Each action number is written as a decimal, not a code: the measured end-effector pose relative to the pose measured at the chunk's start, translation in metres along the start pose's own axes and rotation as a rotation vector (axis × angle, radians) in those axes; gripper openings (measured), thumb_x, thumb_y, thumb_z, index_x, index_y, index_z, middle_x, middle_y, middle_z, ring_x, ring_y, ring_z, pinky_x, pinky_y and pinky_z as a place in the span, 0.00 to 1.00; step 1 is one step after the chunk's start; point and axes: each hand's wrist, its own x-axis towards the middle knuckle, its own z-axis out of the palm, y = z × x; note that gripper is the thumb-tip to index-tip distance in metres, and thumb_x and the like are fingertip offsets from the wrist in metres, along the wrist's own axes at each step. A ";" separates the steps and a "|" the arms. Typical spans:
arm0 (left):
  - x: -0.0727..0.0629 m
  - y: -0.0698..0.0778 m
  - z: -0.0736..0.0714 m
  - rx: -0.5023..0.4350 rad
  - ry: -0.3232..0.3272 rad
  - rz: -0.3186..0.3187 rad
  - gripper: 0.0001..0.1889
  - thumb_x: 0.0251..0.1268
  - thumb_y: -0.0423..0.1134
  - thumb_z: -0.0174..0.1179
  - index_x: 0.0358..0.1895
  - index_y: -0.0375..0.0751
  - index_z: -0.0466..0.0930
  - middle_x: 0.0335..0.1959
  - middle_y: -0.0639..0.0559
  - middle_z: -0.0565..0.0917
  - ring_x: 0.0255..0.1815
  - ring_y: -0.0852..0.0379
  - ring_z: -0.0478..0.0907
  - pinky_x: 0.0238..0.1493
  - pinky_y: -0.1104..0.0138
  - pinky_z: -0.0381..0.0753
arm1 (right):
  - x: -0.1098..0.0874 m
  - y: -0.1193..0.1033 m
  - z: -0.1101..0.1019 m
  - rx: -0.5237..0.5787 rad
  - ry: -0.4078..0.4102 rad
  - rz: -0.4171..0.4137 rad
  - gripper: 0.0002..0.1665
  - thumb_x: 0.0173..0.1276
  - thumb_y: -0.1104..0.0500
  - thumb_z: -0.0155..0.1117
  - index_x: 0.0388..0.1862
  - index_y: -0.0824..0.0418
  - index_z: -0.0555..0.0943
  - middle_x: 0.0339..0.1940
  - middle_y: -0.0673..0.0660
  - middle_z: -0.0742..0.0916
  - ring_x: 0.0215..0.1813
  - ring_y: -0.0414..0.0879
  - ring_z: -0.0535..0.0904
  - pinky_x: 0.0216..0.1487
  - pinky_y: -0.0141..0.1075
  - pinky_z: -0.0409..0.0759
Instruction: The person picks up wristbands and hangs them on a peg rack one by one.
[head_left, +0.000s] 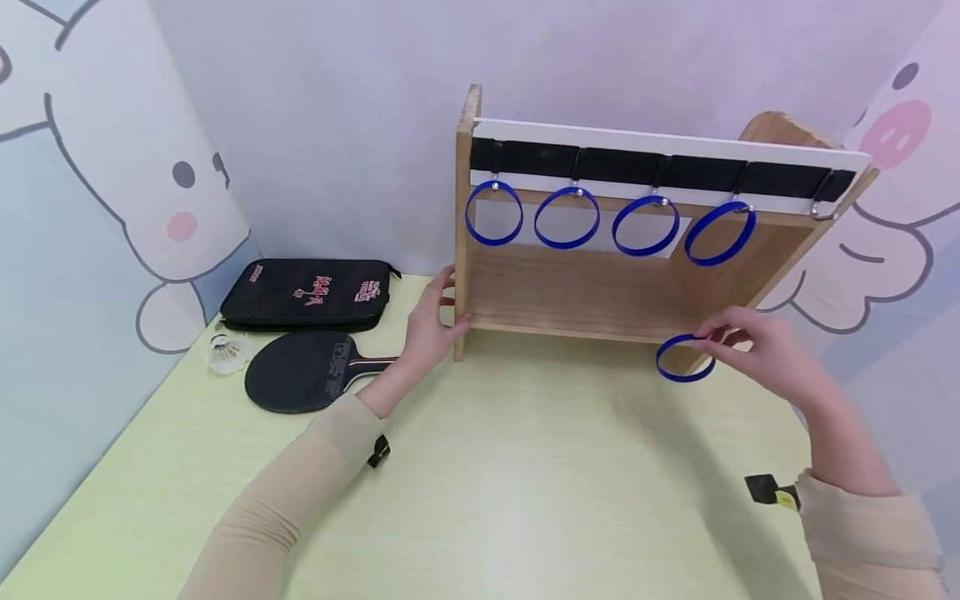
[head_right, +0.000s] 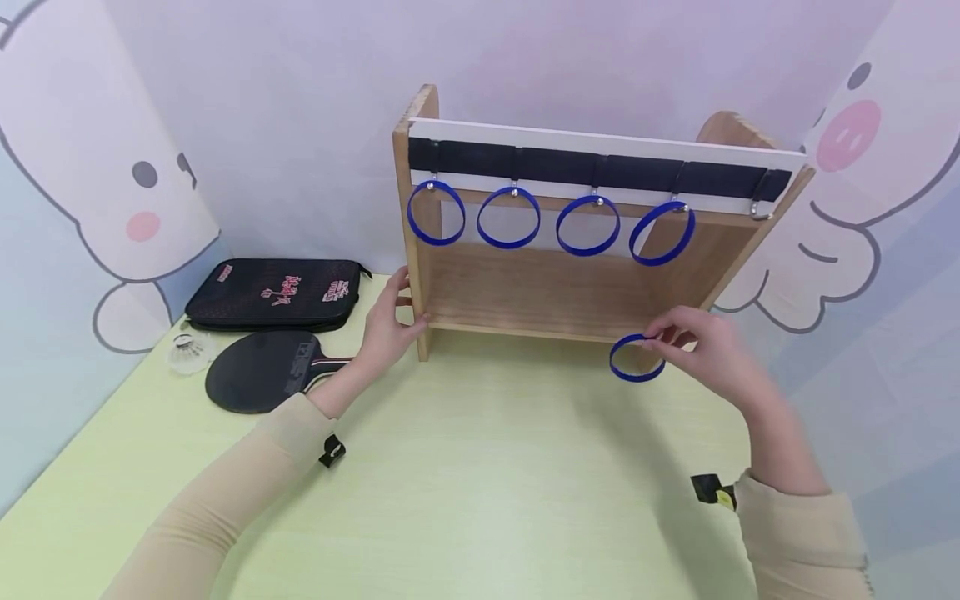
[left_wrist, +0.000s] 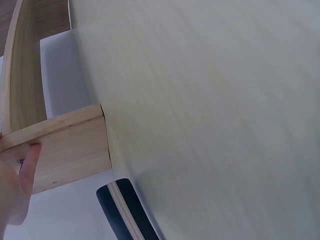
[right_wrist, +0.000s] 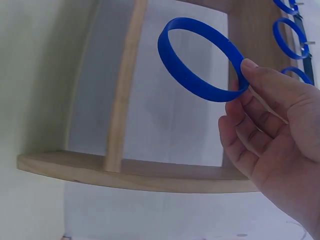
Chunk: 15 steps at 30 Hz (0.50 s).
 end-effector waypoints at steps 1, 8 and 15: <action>0.000 0.000 0.000 0.000 0.000 -0.001 0.42 0.56 0.31 0.64 0.73 0.52 0.52 0.60 0.45 0.72 0.49 0.48 0.79 0.28 0.67 0.85 | 0.001 -0.002 -0.004 -0.003 0.016 0.000 0.13 0.53 0.71 0.70 0.35 0.58 0.82 0.30 0.45 0.83 0.32 0.29 0.75 0.35 0.15 0.74; 0.000 0.000 0.000 0.007 0.004 0.009 0.42 0.56 0.32 0.64 0.73 0.52 0.52 0.60 0.45 0.71 0.49 0.48 0.78 0.27 0.67 0.85 | 0.007 -0.013 -0.030 -0.074 0.100 0.051 0.13 0.53 0.71 0.71 0.36 0.59 0.83 0.32 0.37 0.81 0.34 0.21 0.72 0.39 0.09 0.69; 0.000 0.000 0.000 0.015 0.000 0.017 0.42 0.57 0.33 0.63 0.73 0.52 0.51 0.61 0.45 0.71 0.50 0.48 0.78 0.27 0.68 0.85 | 0.013 -0.021 -0.051 -0.098 0.216 -0.018 0.17 0.46 0.78 0.71 0.35 0.66 0.82 0.33 0.27 0.76 0.35 0.20 0.71 0.42 0.08 0.68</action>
